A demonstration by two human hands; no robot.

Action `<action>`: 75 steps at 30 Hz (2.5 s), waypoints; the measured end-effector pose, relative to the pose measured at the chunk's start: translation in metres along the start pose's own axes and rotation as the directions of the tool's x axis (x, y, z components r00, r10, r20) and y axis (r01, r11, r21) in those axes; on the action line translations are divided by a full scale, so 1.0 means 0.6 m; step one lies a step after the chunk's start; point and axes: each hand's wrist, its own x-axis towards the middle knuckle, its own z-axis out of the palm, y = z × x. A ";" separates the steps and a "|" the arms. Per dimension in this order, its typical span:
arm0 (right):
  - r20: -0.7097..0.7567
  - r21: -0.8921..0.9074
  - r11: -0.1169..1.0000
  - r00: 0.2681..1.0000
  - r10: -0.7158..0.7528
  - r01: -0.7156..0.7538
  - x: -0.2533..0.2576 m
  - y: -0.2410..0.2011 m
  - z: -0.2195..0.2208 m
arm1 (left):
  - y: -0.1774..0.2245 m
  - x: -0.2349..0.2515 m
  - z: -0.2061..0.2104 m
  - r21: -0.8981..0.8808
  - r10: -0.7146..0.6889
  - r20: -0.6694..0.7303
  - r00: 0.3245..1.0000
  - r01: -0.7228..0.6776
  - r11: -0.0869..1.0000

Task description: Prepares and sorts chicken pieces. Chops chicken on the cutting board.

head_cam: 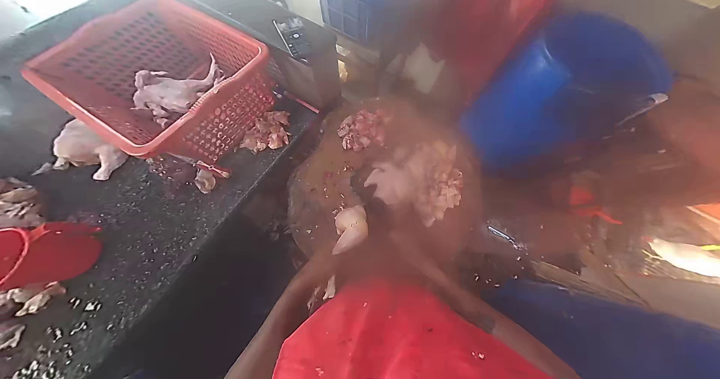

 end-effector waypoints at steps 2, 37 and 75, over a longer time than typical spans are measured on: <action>0.120 -0.098 0.980 0.975 0.186 -0.175 -0.005 0.016 -0.009 | 0.018 -0.037 -0.031 -0.085 -0.021 0.013 1.000 0.022 0.996; 0.404 -0.434 0.897 0.907 0.117 0.077 0.063 -0.122 0.108 | -0.118 -0.319 -0.173 -0.429 -0.194 -0.771 0.606 -0.269 0.863; -0.360 0.132 0.920 0.882 -0.303 0.369 -0.076 -0.060 0.005 | -0.055 0.031 0.077 -0.322 -0.252 -0.015 0.968 0.234 0.918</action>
